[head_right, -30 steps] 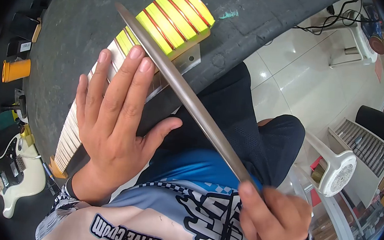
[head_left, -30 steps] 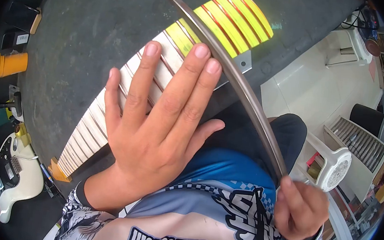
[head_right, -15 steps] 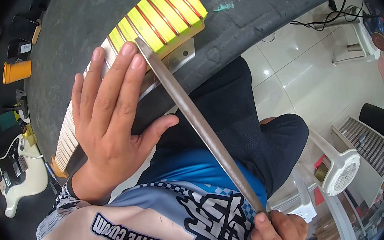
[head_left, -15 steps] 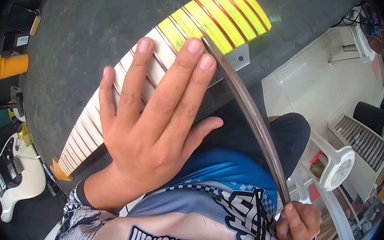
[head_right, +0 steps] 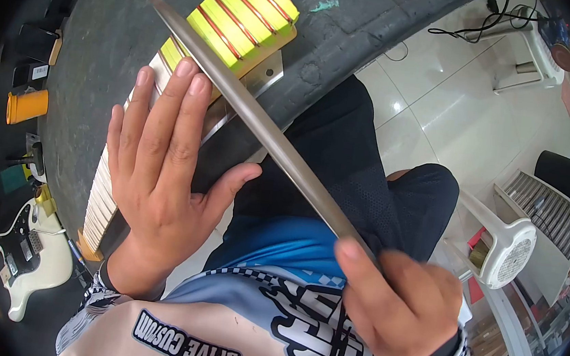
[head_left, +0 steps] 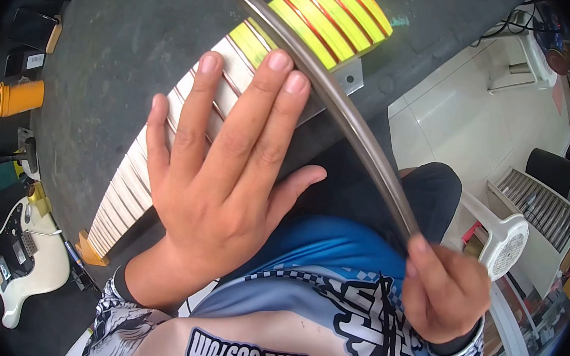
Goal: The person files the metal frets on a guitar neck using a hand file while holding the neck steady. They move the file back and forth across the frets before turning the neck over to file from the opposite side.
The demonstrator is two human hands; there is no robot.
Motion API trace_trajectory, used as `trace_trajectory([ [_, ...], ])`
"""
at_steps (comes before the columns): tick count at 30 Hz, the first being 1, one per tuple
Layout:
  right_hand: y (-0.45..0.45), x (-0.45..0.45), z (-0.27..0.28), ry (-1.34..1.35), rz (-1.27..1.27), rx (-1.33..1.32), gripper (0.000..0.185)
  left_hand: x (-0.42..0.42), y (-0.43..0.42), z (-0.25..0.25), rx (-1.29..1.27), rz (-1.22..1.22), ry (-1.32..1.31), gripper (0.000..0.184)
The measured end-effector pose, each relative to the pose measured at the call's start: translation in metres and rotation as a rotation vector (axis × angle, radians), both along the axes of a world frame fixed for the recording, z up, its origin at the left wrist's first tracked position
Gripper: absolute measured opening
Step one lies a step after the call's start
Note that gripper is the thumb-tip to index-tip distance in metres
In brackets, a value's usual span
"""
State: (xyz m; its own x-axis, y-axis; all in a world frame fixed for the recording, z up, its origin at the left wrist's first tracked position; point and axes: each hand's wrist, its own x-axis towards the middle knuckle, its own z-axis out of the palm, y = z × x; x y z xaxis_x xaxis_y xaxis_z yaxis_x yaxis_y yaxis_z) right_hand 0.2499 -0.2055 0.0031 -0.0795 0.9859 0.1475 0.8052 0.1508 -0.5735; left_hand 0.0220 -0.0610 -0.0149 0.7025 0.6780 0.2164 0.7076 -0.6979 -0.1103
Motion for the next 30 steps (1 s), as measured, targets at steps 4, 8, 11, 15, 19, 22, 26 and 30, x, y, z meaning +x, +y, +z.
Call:
trace_trajectory([
  [4, -0.049, 0.006, 0.006, -0.019, -0.047, -0.049, 0.058, 0.0, 0.001, -0.001, 0.011, -0.005, 0.006, 0.08],
  [8, -0.032, -0.002, 0.015, -0.04, -0.068, -0.055, 0.058, -0.001, 0.001, -0.002, 0.006, -0.006, -0.016, 0.081],
  [11, 0.025, -0.015, 0.014, -0.031, -0.017, -0.043, 0.054, -0.001, 0.0, -0.002, 0.011, -0.001, -0.009, 0.082],
  [15, 0.046, -0.018, 0.005, 0.006, -0.006, 0.002, 0.05, -0.001, 0.0, -0.001, -0.003, 0.005, -0.017, 0.082],
  [19, -0.012, 0.006, 0.001, 0.001, -0.025, 0.052, 0.058, -0.001, 0.001, -0.002, 0.008, 0.006, -0.018, 0.08],
  [22, -0.068, 0.021, 0.005, -0.024, -0.082, 0.022, 0.061, -0.001, 0.001, -0.002, 0.018, 0.003, -0.025, 0.078],
  [26, -0.104, 0.017, 0.017, -0.077, -0.165, -0.09, 0.057, -0.001, 0.002, -0.003, 0.015, -0.012, -0.037, 0.077],
  [30, -0.097, 0.017, 0.025, -0.09, -0.102, -0.146, 0.054, -0.002, 0.001, -0.004, 0.008, -0.013, -0.053, 0.077],
])
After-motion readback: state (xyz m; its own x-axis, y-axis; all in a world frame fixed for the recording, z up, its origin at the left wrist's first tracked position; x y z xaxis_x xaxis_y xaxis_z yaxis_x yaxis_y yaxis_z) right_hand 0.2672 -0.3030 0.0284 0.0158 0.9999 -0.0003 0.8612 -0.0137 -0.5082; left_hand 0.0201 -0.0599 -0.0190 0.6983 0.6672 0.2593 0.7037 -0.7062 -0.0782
